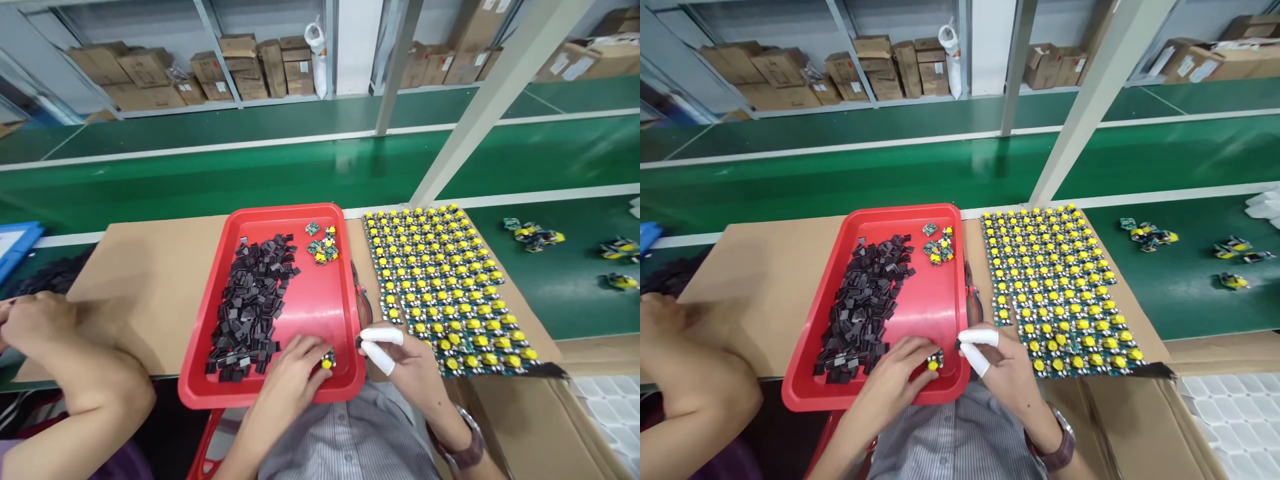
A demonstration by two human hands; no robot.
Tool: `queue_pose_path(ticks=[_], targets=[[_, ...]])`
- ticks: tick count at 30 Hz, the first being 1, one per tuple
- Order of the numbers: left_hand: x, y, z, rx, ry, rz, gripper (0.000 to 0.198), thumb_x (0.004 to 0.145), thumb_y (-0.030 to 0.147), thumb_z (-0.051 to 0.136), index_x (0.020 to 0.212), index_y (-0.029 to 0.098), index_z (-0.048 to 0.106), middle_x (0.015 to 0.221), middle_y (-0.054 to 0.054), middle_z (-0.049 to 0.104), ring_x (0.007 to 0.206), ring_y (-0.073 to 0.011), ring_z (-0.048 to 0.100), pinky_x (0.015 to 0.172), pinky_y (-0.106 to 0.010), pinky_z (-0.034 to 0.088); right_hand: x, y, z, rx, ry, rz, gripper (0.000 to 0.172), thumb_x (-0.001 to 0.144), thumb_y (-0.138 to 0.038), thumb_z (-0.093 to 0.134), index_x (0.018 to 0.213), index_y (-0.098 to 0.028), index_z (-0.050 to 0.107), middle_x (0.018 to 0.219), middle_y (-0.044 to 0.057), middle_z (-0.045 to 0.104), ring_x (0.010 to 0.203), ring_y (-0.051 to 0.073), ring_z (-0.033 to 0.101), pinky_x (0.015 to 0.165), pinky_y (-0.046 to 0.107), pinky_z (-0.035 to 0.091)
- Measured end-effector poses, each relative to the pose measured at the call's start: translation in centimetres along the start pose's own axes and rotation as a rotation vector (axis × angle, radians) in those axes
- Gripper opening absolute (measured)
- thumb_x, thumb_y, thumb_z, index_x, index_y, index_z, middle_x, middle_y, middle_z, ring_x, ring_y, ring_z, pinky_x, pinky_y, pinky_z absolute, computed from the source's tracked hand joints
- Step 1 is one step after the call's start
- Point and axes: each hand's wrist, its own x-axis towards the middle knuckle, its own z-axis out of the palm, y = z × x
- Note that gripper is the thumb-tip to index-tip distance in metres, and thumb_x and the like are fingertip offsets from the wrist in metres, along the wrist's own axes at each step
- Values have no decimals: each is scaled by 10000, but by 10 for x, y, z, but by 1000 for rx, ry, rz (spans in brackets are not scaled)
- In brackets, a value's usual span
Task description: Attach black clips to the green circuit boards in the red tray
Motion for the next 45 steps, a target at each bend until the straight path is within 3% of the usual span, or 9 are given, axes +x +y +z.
queue_pose_path(ticks=[3, 7, 9, 12, 18, 23, 28, 35, 45], targets=[[2, -3, 3, -197, 76, -44, 347, 977, 264, 598, 1309, 309, 692, 1223, -69, 727, 1122, -263, 684, 1010, -456, 548, 2, -2, -5, 106, -100, 48, 165, 894, -225, 752, 1003, -329, 819, 1061, 25, 773, 893, 180, 753, 834, 316, 659], [-1, -7, 7, -842, 144, -207, 356, 998, 368, 589, 1328, 266, 672, 1165, -82, 740, 907, -218, 759, 888, -412, 620, 3, 0, 2, 219, -172, 145, 194, 858, -246, 799, 1034, -324, 822, 1083, 33, 761, 917, 194, 754, 852, 343, 660], [-3, -6, 11, -1092, 163, -235, 323, 971, 367, 642, 1261, 238, 702, 1137, -88, 746, 950, -235, 754, 884, -419, 629, 3, 0, 11, 241, -144, 154, 179, 861, -269, 793, 1033, -313, 815, 1011, 33, 766, 820, 186, 762, 778, 335, 674], [-6, -3, 19, -1238, 195, -204, 285, 931, 323, 708, 1196, 217, 716, 1180, -103, 738, 1047, -259, 731, 921, -435, 625, 4, -2, 25, 200, -80, 79, 173, 886, -252, 757, 1045, -302, 802, 940, 25, 756, 710, 156, 748, 725, 301, 671], [-9, -2, 22, -1128, 252, -132, 238, 885, 272, 762, 1111, 200, 739, 1229, -116, 741, 1184, -307, 693, 959, -459, 623, 3, -3, 33, 35, -126, 37, 224, 903, -249, 711, 1108, -286, 793, 1047, 64, 751, 883, 195, 756, 813, 334, 656], [-7, -2, 20, -1070, 296, -86, 387, 839, 184, 803, 1217, 224, 730, 1205, -106, 766, 1160, -268, 717, 1005, -405, 603, 1, -1, 37, -62, -16, 110, 177, 838, -289, 762, 1004, -235, 788, 917, 59, 786, 797, 202, 753, 761, 325, 647], [-7, 0, 20, -1014, 267, -30, 283, 844, 170, 789, 1122, 219, 794, 1191, -100, 759, 1123, -253, 726, 1010, -390, 600, 0, -8, 42, -196, -4, 16, 76, 863, -236, 703, 912, -229, 761, 871, 44, 753, 744, 182, 699, 703, 307, 604], [-7, -3, 22, -998, 283, -28, 284, 817, 177, 807, 1098, 222, 806, 1156, -103, 763, 1075, -254, 740, 976, -423, 620, -7, -9, 48, -358, 5, -77, 134, 907, -169, 620, 926, -249, 725, 849, 15, 709, 757, 174, 665, 700, 297, 549], [-11, -9, 25, -841, 307, -17, 294, 860, 161, 771, 1128, 277, 800, 1191, -87, 756, 1109, -240, 724, 1009, -397, 598, -7, -6, 48, -445, -24, -84, 102, 947, -201, 588, 931, -248, 678, 832, 9, 678, 717, 168, 630, 668, 283, 525]])
